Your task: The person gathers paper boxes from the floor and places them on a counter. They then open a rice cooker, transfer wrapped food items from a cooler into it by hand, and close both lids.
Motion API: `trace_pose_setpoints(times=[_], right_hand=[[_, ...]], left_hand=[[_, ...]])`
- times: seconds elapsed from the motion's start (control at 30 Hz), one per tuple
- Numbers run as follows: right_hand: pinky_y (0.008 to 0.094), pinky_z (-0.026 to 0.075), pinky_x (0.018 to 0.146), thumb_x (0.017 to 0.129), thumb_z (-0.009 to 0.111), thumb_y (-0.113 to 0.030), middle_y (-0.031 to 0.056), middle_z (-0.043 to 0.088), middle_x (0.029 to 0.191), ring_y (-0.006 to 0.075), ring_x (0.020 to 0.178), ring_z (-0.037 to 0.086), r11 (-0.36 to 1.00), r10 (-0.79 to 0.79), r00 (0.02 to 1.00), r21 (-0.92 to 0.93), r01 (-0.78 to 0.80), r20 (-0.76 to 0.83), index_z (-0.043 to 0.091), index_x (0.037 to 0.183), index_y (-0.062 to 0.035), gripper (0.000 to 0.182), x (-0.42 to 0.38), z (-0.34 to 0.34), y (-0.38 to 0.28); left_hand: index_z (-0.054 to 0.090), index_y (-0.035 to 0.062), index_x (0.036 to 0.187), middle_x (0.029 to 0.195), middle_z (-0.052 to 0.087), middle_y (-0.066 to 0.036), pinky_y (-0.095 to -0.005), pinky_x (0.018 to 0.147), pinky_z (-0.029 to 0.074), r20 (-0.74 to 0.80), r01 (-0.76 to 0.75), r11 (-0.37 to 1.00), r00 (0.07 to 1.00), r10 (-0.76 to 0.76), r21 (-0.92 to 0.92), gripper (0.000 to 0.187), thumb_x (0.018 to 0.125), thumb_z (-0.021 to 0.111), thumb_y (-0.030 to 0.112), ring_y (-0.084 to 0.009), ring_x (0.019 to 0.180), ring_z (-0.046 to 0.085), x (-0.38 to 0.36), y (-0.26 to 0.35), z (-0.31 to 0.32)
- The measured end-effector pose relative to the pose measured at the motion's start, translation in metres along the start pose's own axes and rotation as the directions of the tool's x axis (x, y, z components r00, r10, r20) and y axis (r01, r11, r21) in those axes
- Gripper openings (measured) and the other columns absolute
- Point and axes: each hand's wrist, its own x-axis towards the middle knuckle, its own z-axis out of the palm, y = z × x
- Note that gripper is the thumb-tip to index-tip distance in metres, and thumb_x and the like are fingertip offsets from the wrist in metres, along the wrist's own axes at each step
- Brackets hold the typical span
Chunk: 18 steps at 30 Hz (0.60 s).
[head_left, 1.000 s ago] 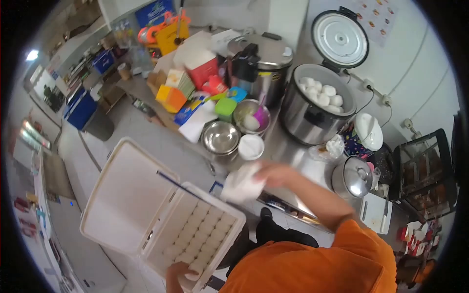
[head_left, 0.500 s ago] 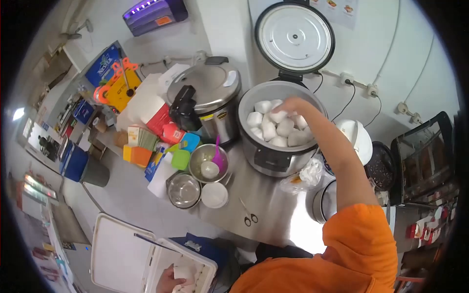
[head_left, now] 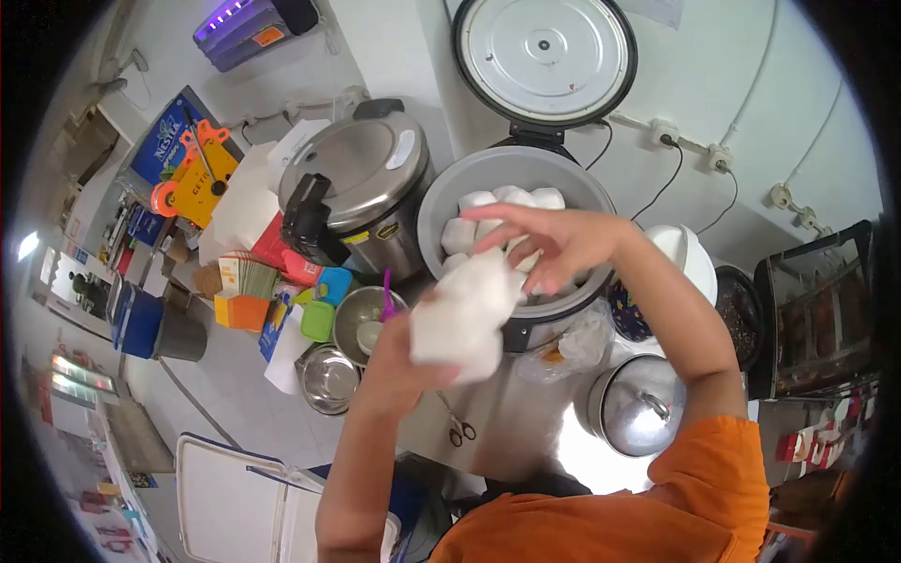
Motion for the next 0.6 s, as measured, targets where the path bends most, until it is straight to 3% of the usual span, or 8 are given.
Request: trace_pose_setpoints(times=[0.07, 0.23, 0.3, 0.4, 0.43, 0.47, 0.53, 0.6], right_hand=[[0.0436, 0.05, 0.095, 0.077, 0.079, -0.028, 0.0104, 0.064, 0.119, 0.0263, 0.107, 0.062, 0.976, -0.099, 0.991, 0.203, 0.079, 0.091, 0.04, 0.146, -0.0138, 0.08, -0.004, 0.002, 0.006], [0.046, 0.047, 0.095, 0.083, 0.073, -0.041, 0.0174, 0.064, 0.118, 0.0316, 0.11, 0.062, 0.778, 0.398, 0.917, -0.519, -0.353, -0.028, 0.056, 0.131, -0.0122, 0.059, -0.009, -0.014, 0.067], [0.0458, 0.046, 0.091, 0.084, 0.071, -0.048, 0.022, 0.063, 0.115, 0.0342, 0.108, 0.061, 0.677, 0.212, 0.975, -0.73, -0.098, 0.066, 0.056, 0.129, -0.0071, 0.063, -0.01, -0.016, 0.095], [0.0405, 0.047, 0.1, 0.093, 0.065, -0.041, 0.0162, 0.057, 0.135, 0.0282, 0.119, 0.057, 0.972, -0.161, 0.985, -0.182, 0.148, -0.062, 0.039, 0.149, -0.0116, 0.068, 0.012, 0.009, 0.044], [0.0366, 0.051, 0.092, 0.09, 0.07, -0.042, 0.0135, 0.058, 0.132, 0.022, 0.116, 0.057, 0.962, -0.111, 0.994, 0.251, 0.104, 0.016, 0.036, 0.15, -0.0134, 0.075, 0.008, 0.018, 0.015], [0.0347, 0.055, 0.083, 0.084, 0.076, -0.039, 0.0117, 0.061, 0.127, 0.0207, 0.109, 0.061, 0.991, -0.052, 0.999, 0.121, 0.051, 0.004, 0.041, 0.146, -0.0134, 0.075, 0.007, 0.024, -0.008], [0.0344, 0.058, 0.075, 0.075, 0.084, -0.037, 0.0137, 0.063, 0.122, 0.0226, 0.094, 0.066, 1.0, -0.012, 0.99, -0.02, 0.009, -0.143, 0.044, 0.14, -0.0101, 0.081, 0.021, 0.022, -0.002], [0.0338, 0.059, 0.069, 0.069, 0.088, -0.036, 0.0144, 0.065, 0.115, 0.0227, 0.085, 0.069, 0.985, 0.06, 0.957, 0.17, -0.012, -0.283, 0.048, 0.135, -0.0084, 0.081, 0.053, 0.035, 0.031]], left_hand=[[0.058, -0.001, 0.128, 0.116, 0.066, -0.007, -0.0337, 0.098, 0.048, 0.005, -0.132, 0.988, 0.991, 0.132, 0.076, 0.07, 0.065, 0.087, 0.01, -0.0178, 0.106, 0.063, 0.044, 0.014, 0.032], [0.061, -0.0005, 0.126, 0.115, 0.067, -0.008, -0.0296, 0.095, 0.049, -0.062, -0.104, 0.995, 0.993, 0.104, 0.011, 0.052, 0.077, 0.08, 0.006, -0.0159, 0.103, 0.063, 0.076, 0.013, 0.047], [0.063, -0.0005, 0.122, 0.114, 0.067, -0.008, -0.0284, 0.089, 0.051, -0.146, -0.104, 0.994, 0.985, 0.096, -0.047, 0.042, 0.084, 0.076, 0.008, -0.0149, 0.101, 0.063, 0.066, 0.007, 0.04], [0.061, -0.0014, 0.123, 0.114, 0.067, -0.01, -0.03, 0.081, 0.053, -0.381, 0.066, 0.975, 0.924, 0.02, 0.212, 0.042, 0.087, 0.074, 0.015, -0.0161, 0.099, 0.064, 0.053, -0.008, 0.023], [0.056, 0.0004, 0.129, 0.122, 0.062, -0.014, -0.0351, 0.092, 0.048, -0.238, 0.015, 0.867, 0.964, 0.12, 0.498, 0.04, 0.095, 0.06, 0.022, -0.0229, 0.11, 0.059, 0.056, -0.025, -0.008], [0.05, 0.0023, 0.134, 0.13, 0.056, -0.018, -0.0403, 0.103, 0.042, -0.088, -0.087, 0.683, 0.972, 0.217, 0.725, 0.042, 0.103, 0.047, 0.029, -0.0296, 0.121, 0.054, 0.06, -0.043, -0.038], [0.039, 0.0039, 0.144, 0.139, 0.05, -0.022, -0.0435, 0.112, 0.035, -0.245, -0.085, 0.993, 0.964, 0.104, 0.084, 0.05, 0.105, 0.042, 0.035, -0.0337, 0.131, 0.048, 0.055, -0.044, 0.002], [0.035, 0.0054, 0.146, 0.143, 0.048, -0.023, -0.0419, 0.109, 0.038, -0.416, -0.121, 0.991, 0.905, 0.085, -0.061, 0.051, 0.105, 0.042, 0.034, -0.0312, 0.13, 0.049, 0.002, -0.009, 0.01]])
